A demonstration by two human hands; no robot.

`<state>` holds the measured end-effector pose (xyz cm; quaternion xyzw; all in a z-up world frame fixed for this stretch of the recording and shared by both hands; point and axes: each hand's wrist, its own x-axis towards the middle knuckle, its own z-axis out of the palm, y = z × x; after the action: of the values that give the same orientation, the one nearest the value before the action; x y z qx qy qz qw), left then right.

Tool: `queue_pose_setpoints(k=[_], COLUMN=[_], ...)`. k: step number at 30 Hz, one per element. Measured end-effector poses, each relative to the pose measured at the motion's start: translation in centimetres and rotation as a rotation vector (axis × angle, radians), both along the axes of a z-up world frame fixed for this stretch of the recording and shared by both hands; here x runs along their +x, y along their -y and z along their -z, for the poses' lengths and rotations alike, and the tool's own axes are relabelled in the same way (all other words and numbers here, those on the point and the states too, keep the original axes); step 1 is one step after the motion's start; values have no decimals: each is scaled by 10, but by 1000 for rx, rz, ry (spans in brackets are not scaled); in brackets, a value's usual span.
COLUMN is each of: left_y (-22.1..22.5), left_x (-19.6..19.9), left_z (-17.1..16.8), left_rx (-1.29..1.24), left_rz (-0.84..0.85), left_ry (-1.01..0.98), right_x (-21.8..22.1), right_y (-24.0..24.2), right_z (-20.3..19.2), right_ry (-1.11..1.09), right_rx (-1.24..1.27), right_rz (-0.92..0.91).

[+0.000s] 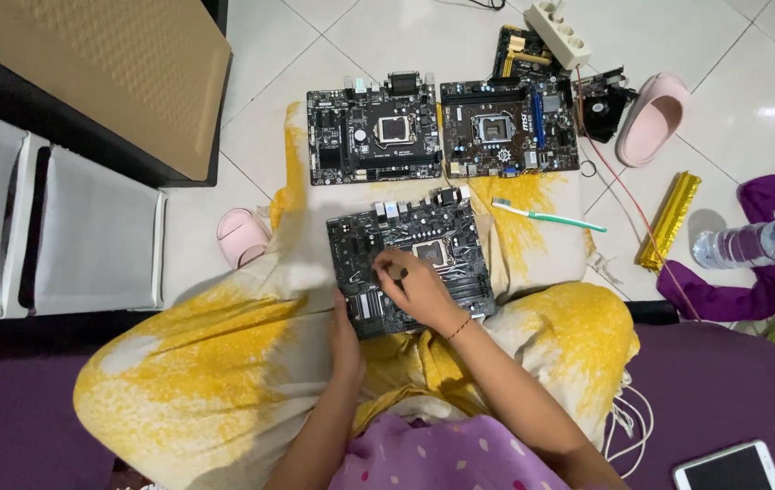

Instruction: Cleaning and inspecting computer motherboards using a small brush or tool while sitting on the floor.

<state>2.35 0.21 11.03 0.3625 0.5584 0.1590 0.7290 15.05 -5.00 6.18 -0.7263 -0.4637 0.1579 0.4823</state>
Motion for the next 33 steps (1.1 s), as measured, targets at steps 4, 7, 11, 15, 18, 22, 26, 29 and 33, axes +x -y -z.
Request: queue_pose_setpoints(k=[4,7,11,15,18,22,26,29,33], left_y=[1,-6,-9,-4,-10,-11,-7,-7,-9], left_x=[0,-13,-17,-13,-23,-29,-22,-24,-27], left_z=[3,58,75,49,103,140,105,110,131], left_rx=[-21,-16,-27,3,29,45,15,68,73], left_rz=[-13,-19,-30,-16,-13,-33,-56,-19,-31], left_ry=[-41,-37,-59,-30,-10,2,20,72,42], right_x=[-6,-17,-25,-17,-29,-24,-37,-28,-39], right_y=[-3,-5,-9,-12,-14,-13,-12,-16,-15], right_z=[15,32,52,37,25,40,22,36,28], right_ry=[59,31,-41,123,128,52,200,76,74], right_rx=[-63,-33,78,-5,30,148,210,217,245], right_rz=[-7,16,54,113,-73,-18,-103,-47,-84])
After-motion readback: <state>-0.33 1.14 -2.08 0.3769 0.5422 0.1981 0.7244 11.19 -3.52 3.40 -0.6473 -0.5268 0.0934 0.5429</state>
